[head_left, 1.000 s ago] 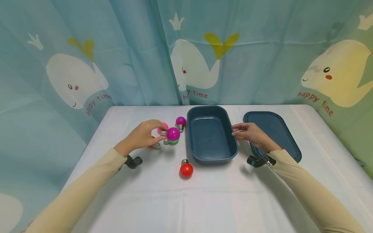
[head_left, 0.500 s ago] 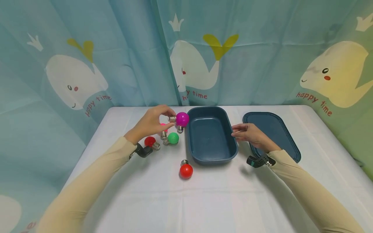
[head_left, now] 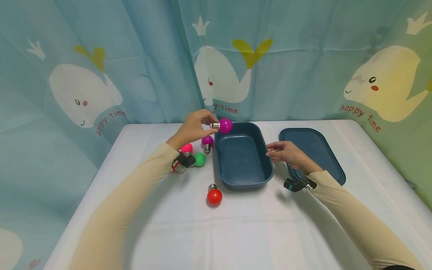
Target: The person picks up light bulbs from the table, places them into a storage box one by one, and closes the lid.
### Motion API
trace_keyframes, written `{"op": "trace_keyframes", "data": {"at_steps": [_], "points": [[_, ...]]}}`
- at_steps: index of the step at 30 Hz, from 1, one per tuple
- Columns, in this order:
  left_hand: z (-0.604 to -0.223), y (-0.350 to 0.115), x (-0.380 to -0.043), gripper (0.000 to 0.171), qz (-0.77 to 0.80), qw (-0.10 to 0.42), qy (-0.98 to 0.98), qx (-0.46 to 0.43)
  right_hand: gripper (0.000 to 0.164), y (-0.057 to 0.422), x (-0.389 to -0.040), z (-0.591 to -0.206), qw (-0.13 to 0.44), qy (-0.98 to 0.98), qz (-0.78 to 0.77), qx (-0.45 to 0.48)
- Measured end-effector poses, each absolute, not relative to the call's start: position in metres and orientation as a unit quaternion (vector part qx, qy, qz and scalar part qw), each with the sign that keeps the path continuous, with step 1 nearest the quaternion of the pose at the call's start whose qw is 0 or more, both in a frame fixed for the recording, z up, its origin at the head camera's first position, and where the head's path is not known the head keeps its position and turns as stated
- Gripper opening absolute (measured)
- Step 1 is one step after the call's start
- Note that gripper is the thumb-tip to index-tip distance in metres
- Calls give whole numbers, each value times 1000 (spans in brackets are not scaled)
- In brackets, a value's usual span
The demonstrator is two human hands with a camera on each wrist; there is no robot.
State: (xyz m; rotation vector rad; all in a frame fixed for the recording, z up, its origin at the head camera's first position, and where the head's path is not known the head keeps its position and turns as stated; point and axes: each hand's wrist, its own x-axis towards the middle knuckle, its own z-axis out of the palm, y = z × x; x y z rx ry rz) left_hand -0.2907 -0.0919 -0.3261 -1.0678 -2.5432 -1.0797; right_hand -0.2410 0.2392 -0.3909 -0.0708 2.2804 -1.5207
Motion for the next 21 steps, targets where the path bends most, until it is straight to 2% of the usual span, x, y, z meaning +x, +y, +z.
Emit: {"op": "trace_keyframes", "data": {"at_steps": [10,21], "points": [[-334,-60,-313,24,-376,70,-863,-329,53,238,-241,-388,201,813,-546,-31],[-349,-30,-332,22,-407,-17,-866,-291,53,238,-239,-385,204,813,-545,-31]]}}
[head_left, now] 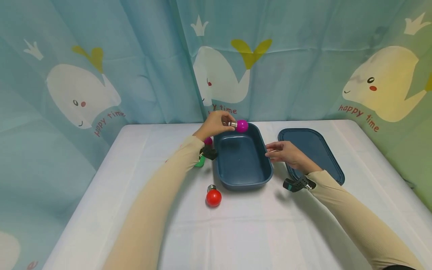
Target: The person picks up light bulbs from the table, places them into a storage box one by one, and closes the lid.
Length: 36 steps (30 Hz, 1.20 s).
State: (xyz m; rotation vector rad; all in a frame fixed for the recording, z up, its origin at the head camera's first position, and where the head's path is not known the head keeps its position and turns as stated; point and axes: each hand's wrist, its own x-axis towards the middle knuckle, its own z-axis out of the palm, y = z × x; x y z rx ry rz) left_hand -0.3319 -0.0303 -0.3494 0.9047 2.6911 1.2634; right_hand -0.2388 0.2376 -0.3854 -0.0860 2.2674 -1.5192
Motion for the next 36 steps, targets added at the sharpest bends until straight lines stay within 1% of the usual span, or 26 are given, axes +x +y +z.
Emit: {"op": "trace_keyframes", "data": {"at_steps": [3,9,14,20,27,36], "points": [[-354,-24,-337,23,402,42,869,286,53,238,-239,-386,202,815,-542,-29],[-362,-12,-344,26,380,63,876,290,52,237,-240,-387,196,817,-541,-30],[-369,-4,-350,24,369,93,874,302,50,237,-241,-387,199,815,-543,-30],[-379,1,-351,24,359,124,877,294,51,237,-241,-386,199,816,-542,-29],[-389,7,-352,24,331,132,887,295,53,236,-241,-387,197,819,-538,-23],[-401,16,-355,25,312,129,894,295,51,240,-240,-389,197,816,-543,-22]]}}
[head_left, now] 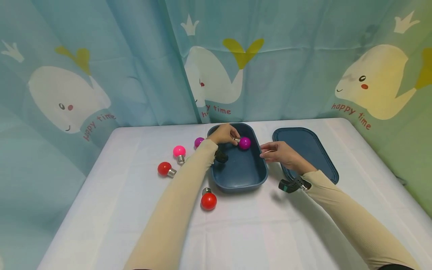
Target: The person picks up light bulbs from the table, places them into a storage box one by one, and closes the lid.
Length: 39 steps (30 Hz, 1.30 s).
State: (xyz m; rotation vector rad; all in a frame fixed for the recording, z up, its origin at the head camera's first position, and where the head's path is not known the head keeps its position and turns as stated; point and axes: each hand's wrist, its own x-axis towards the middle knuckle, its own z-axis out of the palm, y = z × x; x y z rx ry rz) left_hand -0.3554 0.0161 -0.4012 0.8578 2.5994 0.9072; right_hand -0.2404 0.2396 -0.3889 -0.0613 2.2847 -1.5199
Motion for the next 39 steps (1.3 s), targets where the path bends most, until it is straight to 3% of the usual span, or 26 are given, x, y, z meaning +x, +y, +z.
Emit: {"op": "trace_keyframes", "data": {"at_steps": [18,39], "points": [[-391,13,-353,39,293,164,902,273,50,240,-240,-389,201,816,-542,-22],[-346,-31,-331,47,328,176,858,353,51,238,-239,-384,207,815,-541,-33]]}}
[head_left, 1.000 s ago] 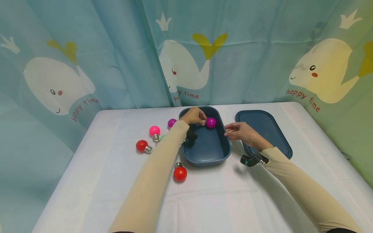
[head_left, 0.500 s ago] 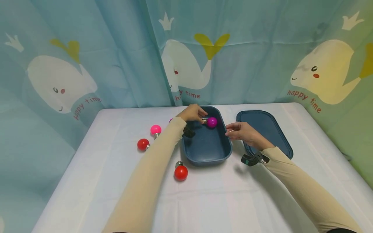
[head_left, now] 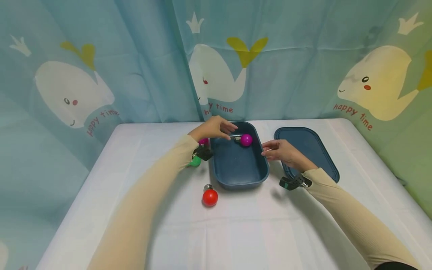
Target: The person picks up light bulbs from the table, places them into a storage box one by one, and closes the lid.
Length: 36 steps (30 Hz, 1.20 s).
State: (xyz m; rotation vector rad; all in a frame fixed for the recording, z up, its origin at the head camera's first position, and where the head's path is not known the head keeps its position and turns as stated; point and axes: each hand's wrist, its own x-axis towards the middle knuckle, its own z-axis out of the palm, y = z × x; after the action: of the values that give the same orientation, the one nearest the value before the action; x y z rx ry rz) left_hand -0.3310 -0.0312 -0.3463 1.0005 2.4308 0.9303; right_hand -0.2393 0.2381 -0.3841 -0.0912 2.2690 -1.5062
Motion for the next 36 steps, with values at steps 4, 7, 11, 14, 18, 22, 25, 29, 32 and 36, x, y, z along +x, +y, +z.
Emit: {"op": "trace_keyframes", "data": {"at_steps": [4,7,11,14,18,22,25,29,32,36], "points": [[-341,-44,-317,49,325,168,850,378,50,238,-239,-383,205,817,-537,-31],[-336,-53,-303,48,329,168,846,385,50,238,-240,-384,204,819,-535,-31],[-332,-67,-283,46,324,172,843,394,51,238,-242,-385,204,820,-533,-32],[-332,-78,-268,43,322,176,839,401,51,238,-243,-385,205,820,-533,-32],[-333,-91,-248,39,327,184,832,408,51,237,-242,-385,206,820,-533,-30],[-337,-103,-232,35,324,194,833,404,51,236,-240,-384,209,822,-529,-29],[-341,-111,-224,33,306,196,840,404,52,235,-240,-383,211,822,-528,-25],[-351,-120,-215,32,274,199,848,408,52,234,-240,-383,210,822,-528,-20],[-361,-123,-210,33,271,209,847,407,52,234,-240,-383,208,823,-527,-19],[-377,-123,-205,36,265,213,844,414,52,234,-241,-384,208,823,-529,-21]]}}
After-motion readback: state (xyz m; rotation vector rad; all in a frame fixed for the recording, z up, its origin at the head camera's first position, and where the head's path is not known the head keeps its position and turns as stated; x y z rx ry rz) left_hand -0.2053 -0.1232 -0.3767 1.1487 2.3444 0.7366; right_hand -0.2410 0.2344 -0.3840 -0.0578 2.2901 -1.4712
